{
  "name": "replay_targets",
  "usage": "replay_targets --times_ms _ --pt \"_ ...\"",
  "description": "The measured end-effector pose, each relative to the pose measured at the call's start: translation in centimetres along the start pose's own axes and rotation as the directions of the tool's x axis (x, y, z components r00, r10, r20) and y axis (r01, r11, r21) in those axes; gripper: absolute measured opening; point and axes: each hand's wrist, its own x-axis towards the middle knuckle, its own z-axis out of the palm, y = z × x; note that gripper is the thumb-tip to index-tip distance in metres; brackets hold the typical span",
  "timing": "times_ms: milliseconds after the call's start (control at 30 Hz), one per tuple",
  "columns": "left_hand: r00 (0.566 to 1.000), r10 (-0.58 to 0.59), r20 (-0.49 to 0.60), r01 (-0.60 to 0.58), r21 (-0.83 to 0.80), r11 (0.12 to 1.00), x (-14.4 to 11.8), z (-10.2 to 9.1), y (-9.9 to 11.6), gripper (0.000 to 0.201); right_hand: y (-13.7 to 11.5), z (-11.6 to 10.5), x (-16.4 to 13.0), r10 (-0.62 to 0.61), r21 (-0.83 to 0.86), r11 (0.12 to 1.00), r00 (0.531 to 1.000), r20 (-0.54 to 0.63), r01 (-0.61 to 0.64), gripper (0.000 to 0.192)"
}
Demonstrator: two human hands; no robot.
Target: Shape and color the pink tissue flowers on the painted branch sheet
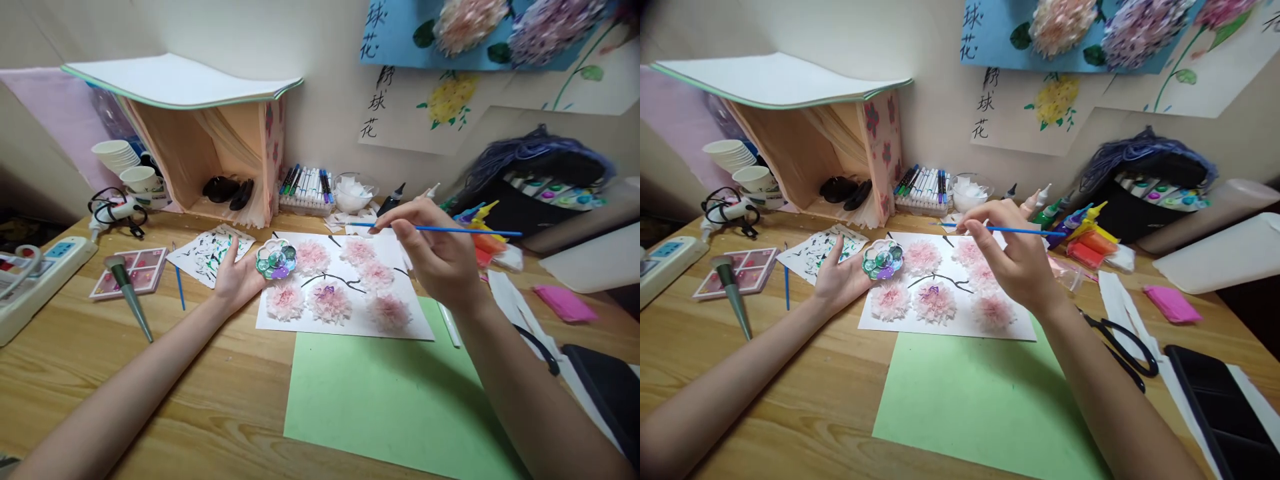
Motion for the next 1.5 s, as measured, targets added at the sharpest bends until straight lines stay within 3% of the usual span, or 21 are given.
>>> replay_targets --times_ms 133,267,367,633,1167,1233,1400,1500 --pt "0.998 0.062 -0.016 -0.062 -0.031 0.998 -0.5 0.2 0.4 0.078 -0.8 -1.4 0.3 0.117 0.171 0.978 0.993 0.003 -0.116 0.033" --pt "0.995 0.097 -0.037 -0.1 -0.092 0.991 -1.7 1.7 0.6 0.074 -2.2 -1.5 -0.2 0.123 0.235 0.959 0.981 0.15 -0.156 0.033" --pt "0.994 0.105 -0.015 -0.106 -0.092 0.99 -2.8 3.4 0.3 0.074 -3.2 -1.2 -0.8 0.063 0.178 0.978 0.972 0.227 -0.105 0.027" --pt "0.993 0.046 0.111 -0.039 -0.068 0.997 -4.9 6.6 -0.9 0.074 -3.9 -0.3 -1.6 -0.051 0.181 0.983 0.963 0.264 0.002 0.022" --pt "0.994 0.026 0.106 -0.013 -0.117 0.993 -5.1 6.6 -0.8 0.071 -3.4 0.2 -1.7 -0.05 0.164 0.986 0.942 0.331 -0.006 0.022" --pt "0.995 0.026 0.097 -0.015 -0.112 0.994 -5.0 6.6 -0.8 0.071 -3.5 0.0 -1.6 -0.045 0.182 0.983 0.954 0.296 -0.01 0.022" --pt "0.995 0.085 0.051 -0.082 -0.063 0.995 -4.2 5.6 -0.4 0.073 -3.4 -0.3 -1.2 0.092 0.154 0.983 0.994 0.063 -0.1 0.026" --pt "0.99 0.138 -0.009 -0.138 -0.031 0.99 -3.6 5.0 0.0 0.072 -2.7 0.1 -1.1 0.09 0.094 0.99 0.988 0.122 -0.102 0.033"
